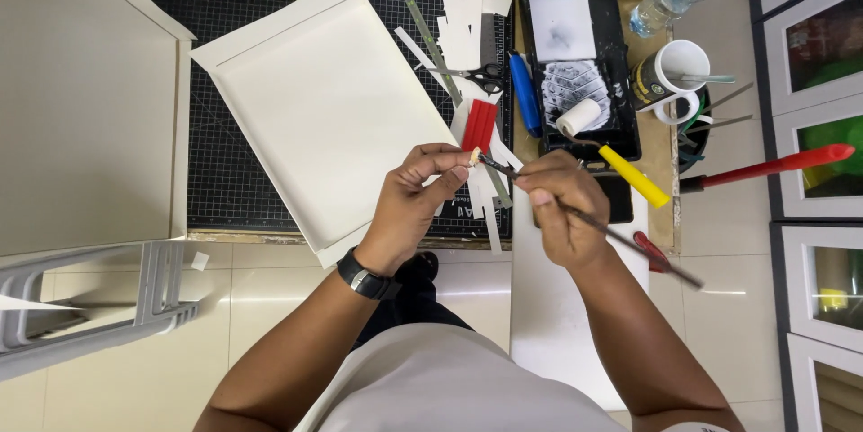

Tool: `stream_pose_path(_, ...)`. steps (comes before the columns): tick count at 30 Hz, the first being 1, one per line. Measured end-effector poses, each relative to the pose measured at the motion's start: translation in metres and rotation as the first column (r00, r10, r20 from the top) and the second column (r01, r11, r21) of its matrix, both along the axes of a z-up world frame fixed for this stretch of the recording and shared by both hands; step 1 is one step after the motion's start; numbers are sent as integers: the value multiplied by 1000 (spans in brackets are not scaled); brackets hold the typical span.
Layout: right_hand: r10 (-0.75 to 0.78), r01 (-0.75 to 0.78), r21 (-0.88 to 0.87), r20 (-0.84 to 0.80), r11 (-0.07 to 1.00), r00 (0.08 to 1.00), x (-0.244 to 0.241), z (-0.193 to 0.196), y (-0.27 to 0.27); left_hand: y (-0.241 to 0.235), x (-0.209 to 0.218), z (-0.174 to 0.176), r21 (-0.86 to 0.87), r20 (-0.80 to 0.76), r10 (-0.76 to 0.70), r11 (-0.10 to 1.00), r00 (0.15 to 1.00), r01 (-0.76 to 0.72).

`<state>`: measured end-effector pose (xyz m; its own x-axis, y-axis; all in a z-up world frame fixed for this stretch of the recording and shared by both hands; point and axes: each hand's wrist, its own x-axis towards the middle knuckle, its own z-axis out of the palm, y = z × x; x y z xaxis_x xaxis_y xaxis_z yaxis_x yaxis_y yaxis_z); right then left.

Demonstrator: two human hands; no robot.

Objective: Applying white adhesive paper to the edges of a box and trimming the excess material for a clean finish.

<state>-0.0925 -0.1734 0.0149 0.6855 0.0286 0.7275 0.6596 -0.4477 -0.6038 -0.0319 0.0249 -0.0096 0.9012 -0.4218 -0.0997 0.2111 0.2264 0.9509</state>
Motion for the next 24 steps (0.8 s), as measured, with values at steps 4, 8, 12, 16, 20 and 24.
stream_pose_path(4, 3, -2, -100, 6, 995, 1000, -6, -1, 7, 2, -2, -1, -2, -17, 19, 1000, 1000, -19)
stream_pose_path(8, -6, 14, -157, 49, 987, 999, -10, -7, 6, 3, -5, 1, -36, -77, 3, 999, 997, -6)
stream_pose_path(12, -13, 21, -141, 59, 990, 998, -11, -9, 9, 0, -7, -3, -18, -49, 24, 1000, 999, -24)
stream_pose_path(16, -40, 43, -94, 32, 995, 999, -11, -13, 11, -1, -9, -10, 21, -1, 46, 999, 999, -46)
stream_pose_path(20, -106, 107, -25, 39, 994, 994, -9, -20, 16, -3, -11, -9, 83, 74, 45, 995, 996, -52)
stream_pose_path(24, -167, 166, 27, 38, 986, 985, -9, -28, 19, -4, -12, -19, 113, 101, 68, 990, 993, -79)
